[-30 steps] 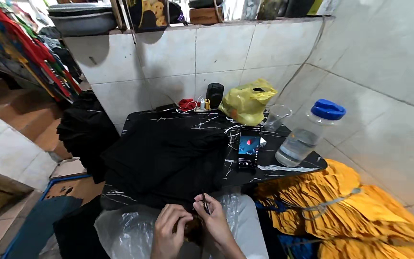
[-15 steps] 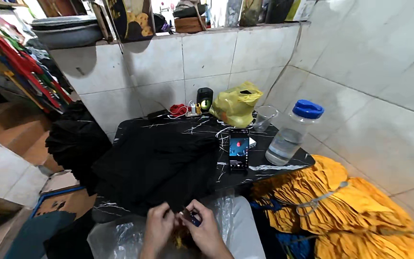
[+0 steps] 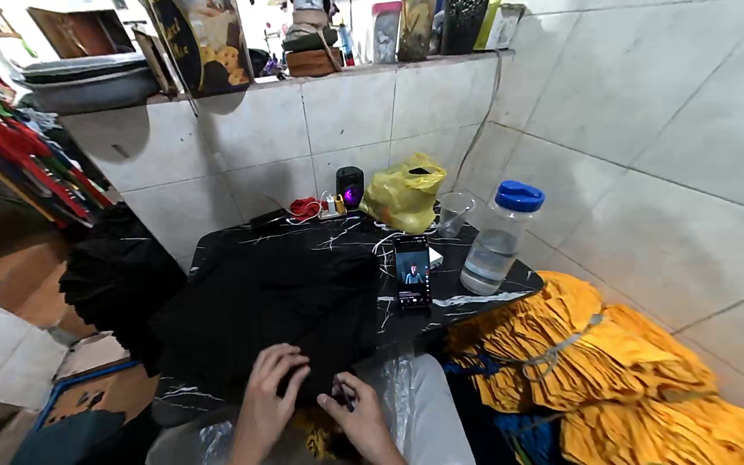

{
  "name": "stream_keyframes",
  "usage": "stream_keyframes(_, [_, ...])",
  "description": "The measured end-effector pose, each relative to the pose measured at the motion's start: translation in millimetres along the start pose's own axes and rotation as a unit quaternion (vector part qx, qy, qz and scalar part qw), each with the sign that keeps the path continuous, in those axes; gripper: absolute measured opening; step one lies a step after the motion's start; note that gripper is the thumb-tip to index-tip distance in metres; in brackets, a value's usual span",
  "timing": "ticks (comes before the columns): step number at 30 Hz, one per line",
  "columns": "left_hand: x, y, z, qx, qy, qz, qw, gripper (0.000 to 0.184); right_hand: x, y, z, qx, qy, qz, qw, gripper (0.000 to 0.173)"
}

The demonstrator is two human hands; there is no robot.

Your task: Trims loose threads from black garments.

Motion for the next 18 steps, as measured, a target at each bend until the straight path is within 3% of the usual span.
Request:
stream_keyframes(2, [-15, 21, -8, 0.022, 0.024, -0.086, 0.996, 0.042, 2, -4, -2, 0.0, -0.026, -0.002, 1.0, 0.031])
stream_keyframes(4, [-19, 34, -13, 0.023, 0.022, -0.104, 0.994, 0.049, 2, -6, -9, 0.01, -0.044, -0.009, 0.999, 0.02])
stream_keyframes(8, [3, 43, -10, 0.005, 0.047, -0.01, 0.999, 0.015, -1, -4, -17, -0.012, -0.116, -0.025, 0.993, 0.016])
stream_keyframes(13, [13, 43, -5, 0.0, 0.074, 0.035, 0.997, 0.011, -3, -3, 4, -0.139, -0.24, -0.036, 0.96, 0.03])
stream_keyframes(15, [16, 40, -5, 0.01, 0.085, 0.059, 0.995, 0.011, -3, -5, 5, -0.148, -0.221, -0.042, 0.963, 0.044])
stream_keyframes(18, [19, 30, 4, 0.019, 0.166, 0.093, 0.982, 0.008, 7, -6, -6, -0.071, -0.107, -0.002, 0.992, 0.038])
Point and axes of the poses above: each hand's wrist, its own y-axis away from the middle knuckle, its own x-axis out of the back of the hand, z = x × y, the point moved 9 cm from there along -y, towards the middle knuckle, and after that the axes turned 5 degrees about y, right-handed, at the moved point
